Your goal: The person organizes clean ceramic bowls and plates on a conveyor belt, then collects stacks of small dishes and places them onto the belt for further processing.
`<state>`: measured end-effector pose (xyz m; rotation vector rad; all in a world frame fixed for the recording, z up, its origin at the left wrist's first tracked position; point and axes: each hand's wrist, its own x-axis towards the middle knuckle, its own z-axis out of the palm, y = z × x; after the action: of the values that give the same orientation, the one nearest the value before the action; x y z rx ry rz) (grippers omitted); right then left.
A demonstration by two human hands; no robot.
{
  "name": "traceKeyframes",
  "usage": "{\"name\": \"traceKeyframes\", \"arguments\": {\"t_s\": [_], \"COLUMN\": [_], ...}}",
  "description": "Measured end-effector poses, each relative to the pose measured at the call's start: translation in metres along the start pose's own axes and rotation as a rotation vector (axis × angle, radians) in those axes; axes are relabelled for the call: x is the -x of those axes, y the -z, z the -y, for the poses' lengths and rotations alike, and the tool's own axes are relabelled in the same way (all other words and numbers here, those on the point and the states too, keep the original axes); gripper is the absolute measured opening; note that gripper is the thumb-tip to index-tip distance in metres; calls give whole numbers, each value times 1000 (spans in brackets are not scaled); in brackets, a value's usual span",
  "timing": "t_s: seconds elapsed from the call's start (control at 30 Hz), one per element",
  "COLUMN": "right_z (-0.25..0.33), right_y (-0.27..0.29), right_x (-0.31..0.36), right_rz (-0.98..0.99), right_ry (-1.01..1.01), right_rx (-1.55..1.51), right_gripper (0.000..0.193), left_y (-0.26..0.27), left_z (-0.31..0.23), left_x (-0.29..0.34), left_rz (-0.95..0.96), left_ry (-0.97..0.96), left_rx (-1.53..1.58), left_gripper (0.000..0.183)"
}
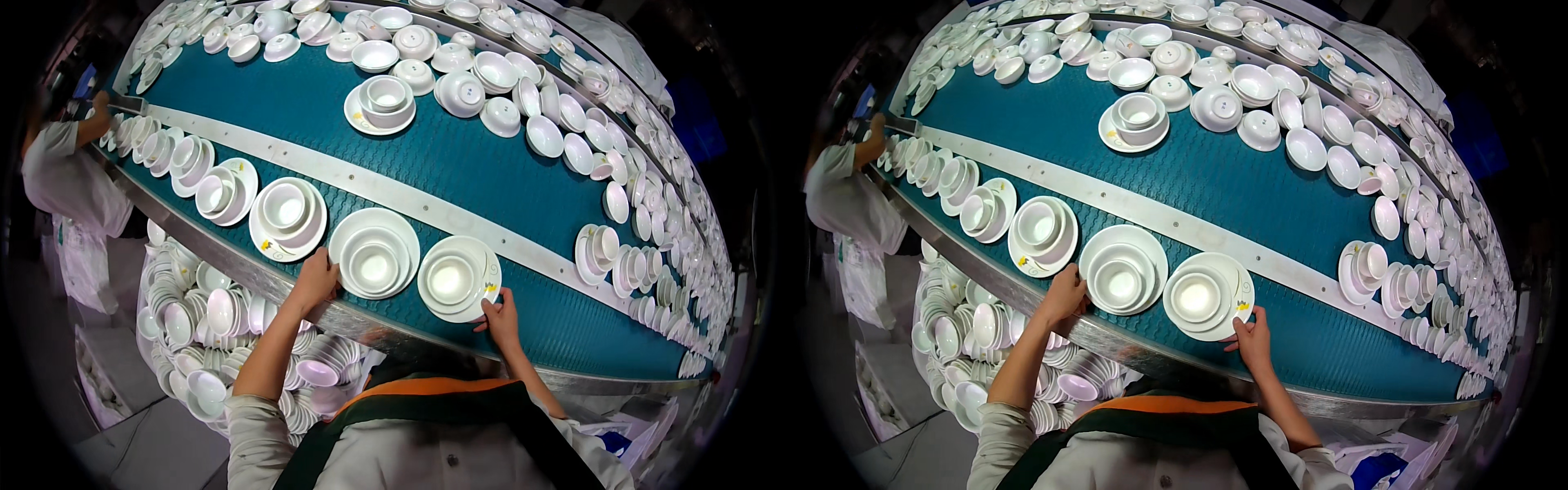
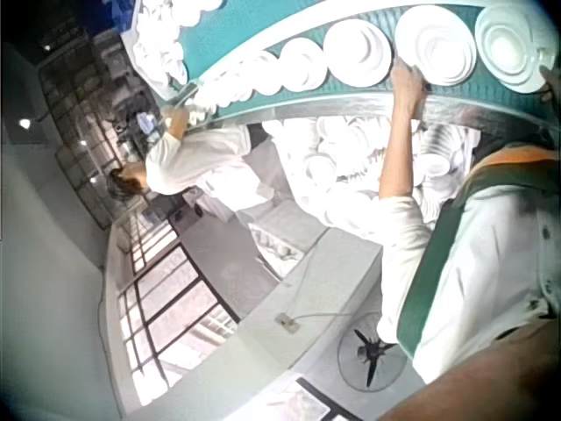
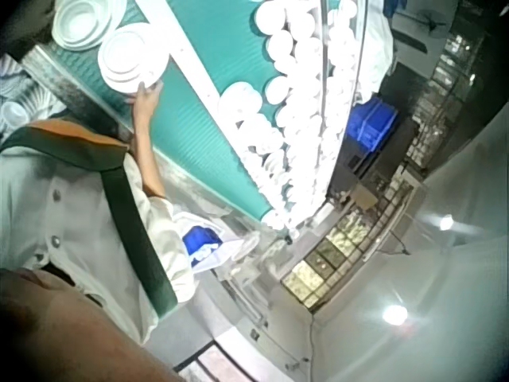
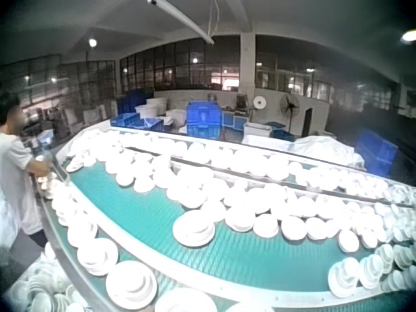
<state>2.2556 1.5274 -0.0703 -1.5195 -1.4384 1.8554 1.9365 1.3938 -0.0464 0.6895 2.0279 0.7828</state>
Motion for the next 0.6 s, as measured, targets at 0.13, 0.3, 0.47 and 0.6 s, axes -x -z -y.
{"name": "traceKeyframes", "arguments": {"t_s": [0.13, 0.3, 0.47, 0.6], "right_z": [17, 16, 14, 18], "right_y": [-5, 0, 39, 104], "right_x": [14, 5, 4, -30], "right_rz": [34, 28, -36, -403], "right_ry": [-57, 34, -22, 197], "right_rx": [276, 435, 107, -346], "right_gripper": [27, 24, 27, 38], "left_y": [13, 65, 66, 94], "left_z": [3, -67, -105, -50], "left_x": [3, -5, -139, -254], "left_rz": [-155, -289, -277, -134], "left_ry": [-92, -247, -286, -4], "left_rx": [-510, -520, 86, 764], "left_gripper": [18, 14, 26, 30]}}
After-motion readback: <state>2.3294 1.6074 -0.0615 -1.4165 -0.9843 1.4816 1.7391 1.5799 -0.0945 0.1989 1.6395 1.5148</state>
